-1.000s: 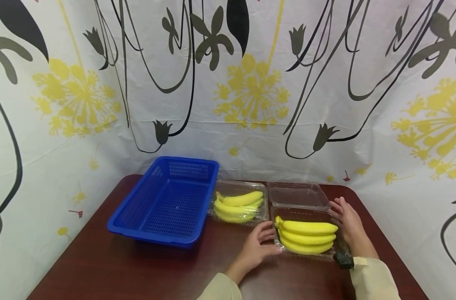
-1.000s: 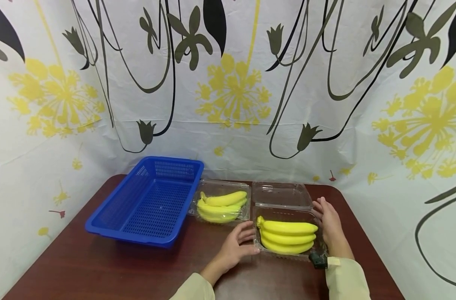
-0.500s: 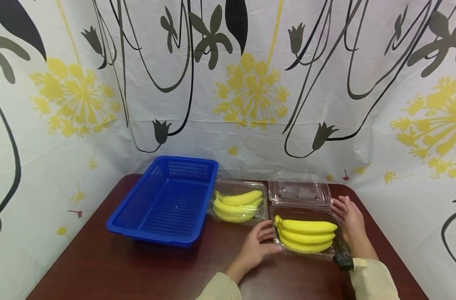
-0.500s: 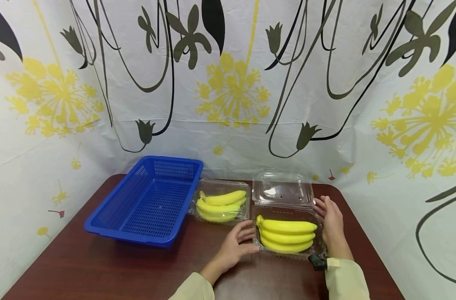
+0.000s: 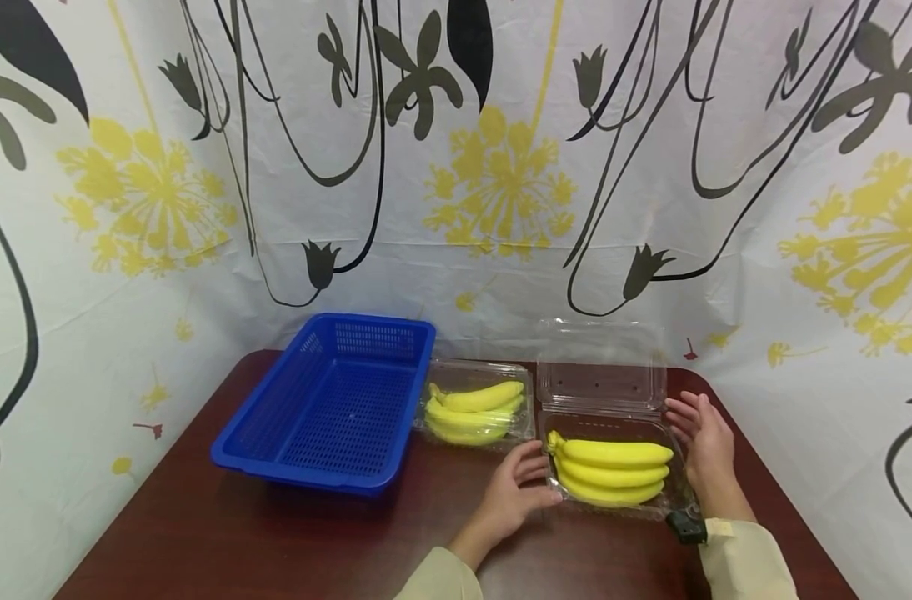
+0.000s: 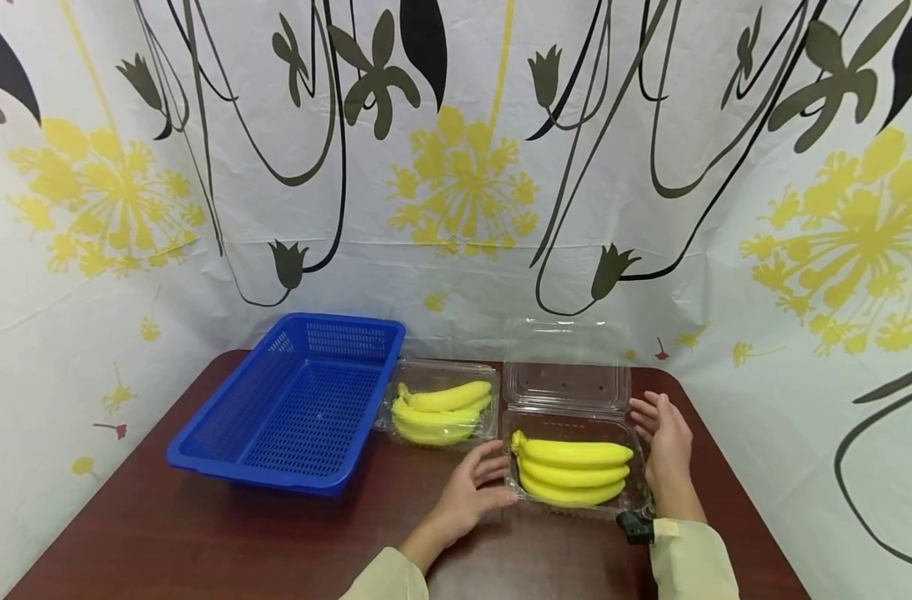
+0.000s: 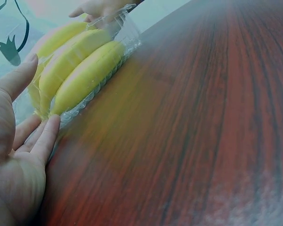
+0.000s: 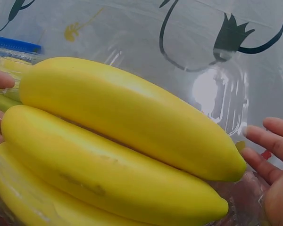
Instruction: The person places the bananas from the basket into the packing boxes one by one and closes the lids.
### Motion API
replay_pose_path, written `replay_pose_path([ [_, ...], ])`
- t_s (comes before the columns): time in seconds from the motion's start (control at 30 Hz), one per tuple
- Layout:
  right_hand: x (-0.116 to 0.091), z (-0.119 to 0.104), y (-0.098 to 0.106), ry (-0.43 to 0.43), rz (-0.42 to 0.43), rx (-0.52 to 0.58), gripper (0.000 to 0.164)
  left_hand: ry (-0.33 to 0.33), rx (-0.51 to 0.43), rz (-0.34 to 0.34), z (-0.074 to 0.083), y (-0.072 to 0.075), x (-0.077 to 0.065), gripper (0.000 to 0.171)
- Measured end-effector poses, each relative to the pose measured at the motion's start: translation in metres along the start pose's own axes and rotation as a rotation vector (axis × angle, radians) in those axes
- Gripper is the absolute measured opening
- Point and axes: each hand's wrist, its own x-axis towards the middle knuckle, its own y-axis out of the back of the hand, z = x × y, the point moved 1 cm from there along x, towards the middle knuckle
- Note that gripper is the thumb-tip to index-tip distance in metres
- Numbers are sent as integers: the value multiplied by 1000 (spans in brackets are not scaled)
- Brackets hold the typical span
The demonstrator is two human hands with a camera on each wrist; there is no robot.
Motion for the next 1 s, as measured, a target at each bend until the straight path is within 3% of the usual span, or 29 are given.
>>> replay_pose_path([
  [0.4, 0, 0, -1, 6, 88, 25, 46, 2, -3, 9, 0, 0, -1, 75],
  [1.0, -5, -3, 0, -20, 96, 147, 44, -20, -3, 7, 1, -1, -2, 74],
])
